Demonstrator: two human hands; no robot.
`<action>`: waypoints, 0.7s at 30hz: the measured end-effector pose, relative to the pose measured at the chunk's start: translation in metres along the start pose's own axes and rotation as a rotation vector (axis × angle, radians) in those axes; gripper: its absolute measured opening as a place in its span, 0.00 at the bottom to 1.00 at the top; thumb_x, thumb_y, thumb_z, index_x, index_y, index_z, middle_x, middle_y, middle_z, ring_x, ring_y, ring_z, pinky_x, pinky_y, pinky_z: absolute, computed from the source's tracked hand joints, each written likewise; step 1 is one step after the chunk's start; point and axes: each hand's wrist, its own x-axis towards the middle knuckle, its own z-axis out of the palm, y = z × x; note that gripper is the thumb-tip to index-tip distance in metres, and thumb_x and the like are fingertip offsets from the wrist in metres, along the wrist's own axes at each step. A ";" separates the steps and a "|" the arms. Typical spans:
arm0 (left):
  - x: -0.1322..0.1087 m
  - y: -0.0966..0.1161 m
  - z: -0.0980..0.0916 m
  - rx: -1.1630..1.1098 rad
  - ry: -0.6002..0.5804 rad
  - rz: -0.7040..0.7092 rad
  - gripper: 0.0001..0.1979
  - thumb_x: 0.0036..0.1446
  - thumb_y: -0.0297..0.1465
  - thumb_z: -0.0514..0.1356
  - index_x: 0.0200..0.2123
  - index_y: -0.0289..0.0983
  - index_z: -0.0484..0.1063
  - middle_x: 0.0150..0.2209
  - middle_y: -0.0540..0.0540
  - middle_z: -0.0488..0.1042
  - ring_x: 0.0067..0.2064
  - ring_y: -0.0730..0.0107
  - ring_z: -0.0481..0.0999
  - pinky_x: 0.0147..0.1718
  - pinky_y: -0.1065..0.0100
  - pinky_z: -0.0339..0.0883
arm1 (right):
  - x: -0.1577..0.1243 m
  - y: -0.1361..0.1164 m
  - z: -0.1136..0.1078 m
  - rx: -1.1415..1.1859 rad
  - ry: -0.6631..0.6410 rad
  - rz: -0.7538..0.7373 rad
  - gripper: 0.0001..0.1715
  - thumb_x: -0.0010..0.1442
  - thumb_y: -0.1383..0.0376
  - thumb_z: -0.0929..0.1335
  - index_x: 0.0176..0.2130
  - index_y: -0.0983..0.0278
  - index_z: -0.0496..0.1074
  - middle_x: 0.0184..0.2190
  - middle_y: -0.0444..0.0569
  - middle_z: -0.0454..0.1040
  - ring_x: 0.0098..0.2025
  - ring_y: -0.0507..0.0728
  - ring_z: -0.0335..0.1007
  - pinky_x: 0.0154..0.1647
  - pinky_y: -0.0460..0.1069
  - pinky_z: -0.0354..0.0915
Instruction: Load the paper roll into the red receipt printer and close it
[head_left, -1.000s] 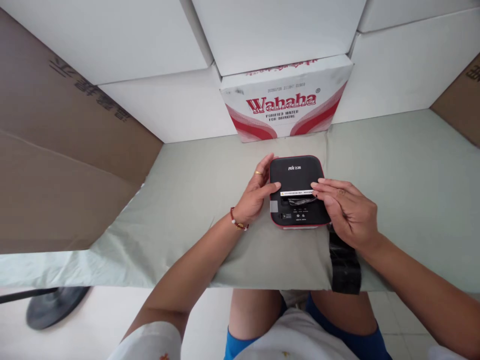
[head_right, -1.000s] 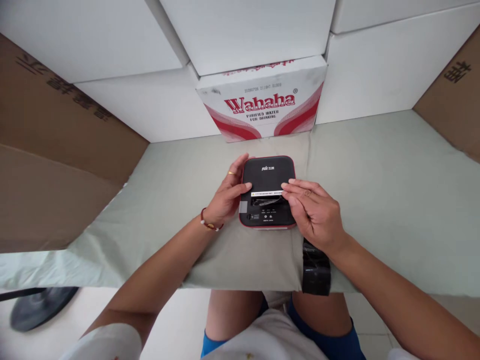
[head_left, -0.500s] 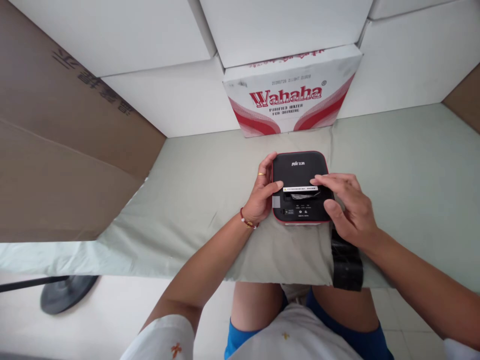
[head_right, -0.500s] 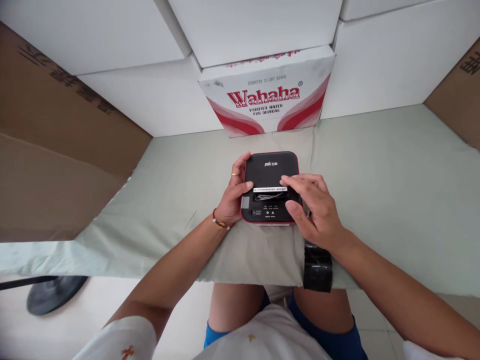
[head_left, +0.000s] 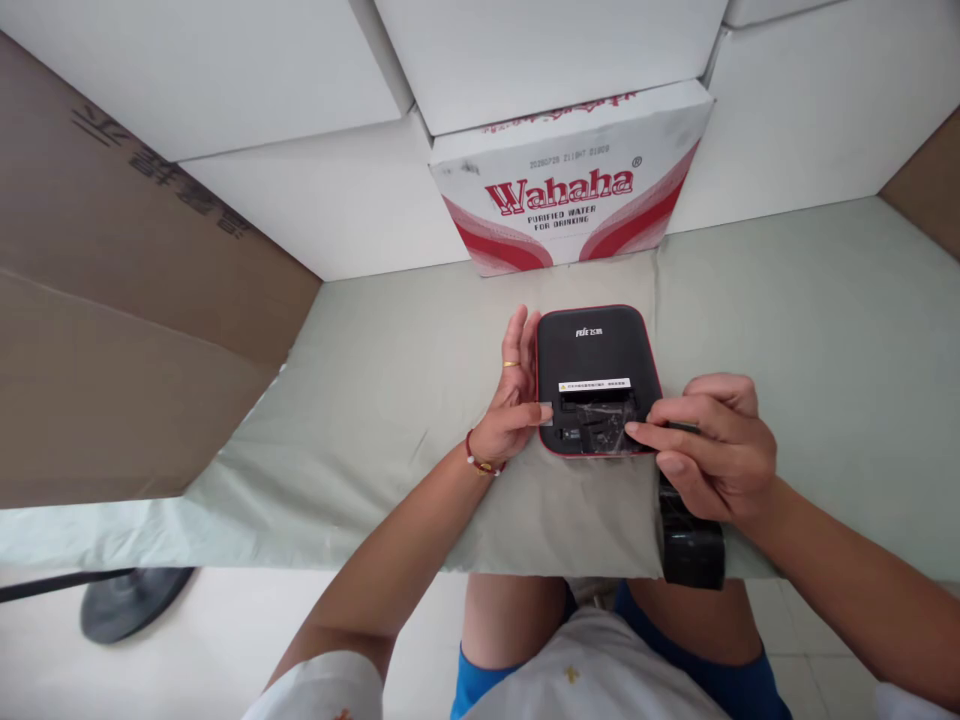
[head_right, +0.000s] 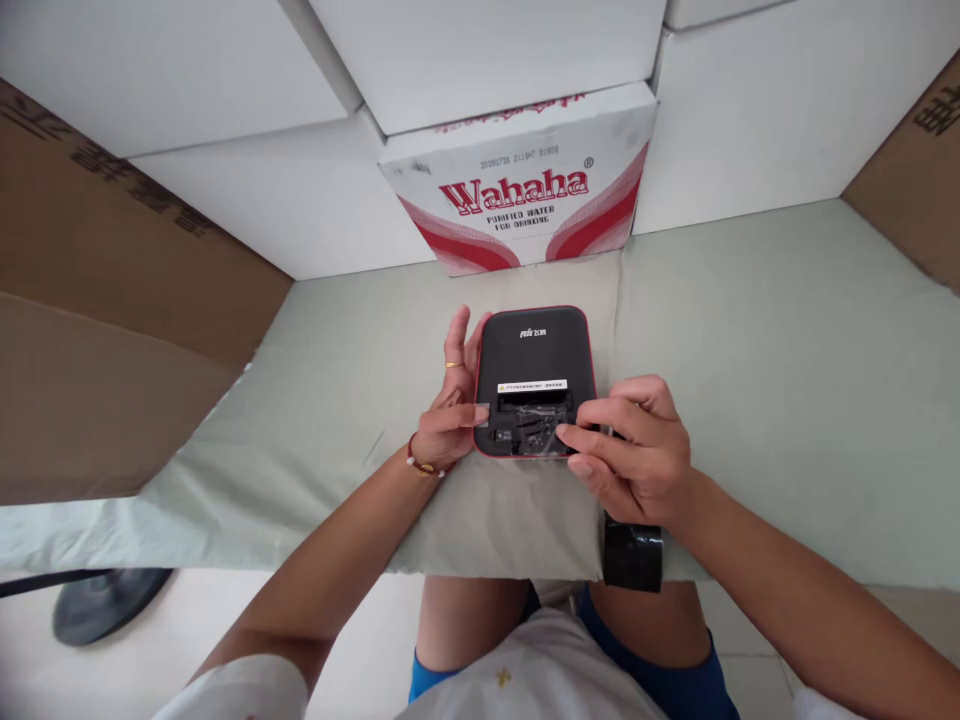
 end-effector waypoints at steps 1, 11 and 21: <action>0.000 -0.001 -0.001 -0.007 0.012 -0.016 0.64 0.47 0.36 0.78 0.80 0.67 0.49 0.84 0.58 0.51 0.87 0.48 0.44 0.85 0.46 0.43 | 0.001 0.000 -0.001 0.000 -0.006 -0.014 0.16 0.78 0.63 0.66 0.51 0.56 0.85 0.38 0.49 0.85 0.43 0.61 0.72 0.45 0.60 0.68; -0.001 -0.010 -0.003 -0.015 0.006 -0.055 0.68 0.49 0.40 0.79 0.82 0.66 0.40 0.87 0.54 0.45 0.87 0.48 0.44 0.83 0.47 0.50 | 0.001 0.007 0.000 0.037 -0.025 -0.096 0.13 0.75 0.68 0.68 0.51 0.61 0.84 0.39 0.52 0.84 0.43 0.61 0.75 0.44 0.58 0.74; 0.004 -0.018 -0.007 -0.011 -0.020 0.000 0.63 0.51 0.41 0.79 0.81 0.64 0.47 0.86 0.52 0.48 0.87 0.47 0.46 0.83 0.44 0.49 | 0.037 -0.003 -0.021 0.113 -0.230 0.022 0.13 0.75 0.68 0.69 0.42 0.60 0.85 0.36 0.49 0.85 0.39 0.58 0.79 0.42 0.53 0.75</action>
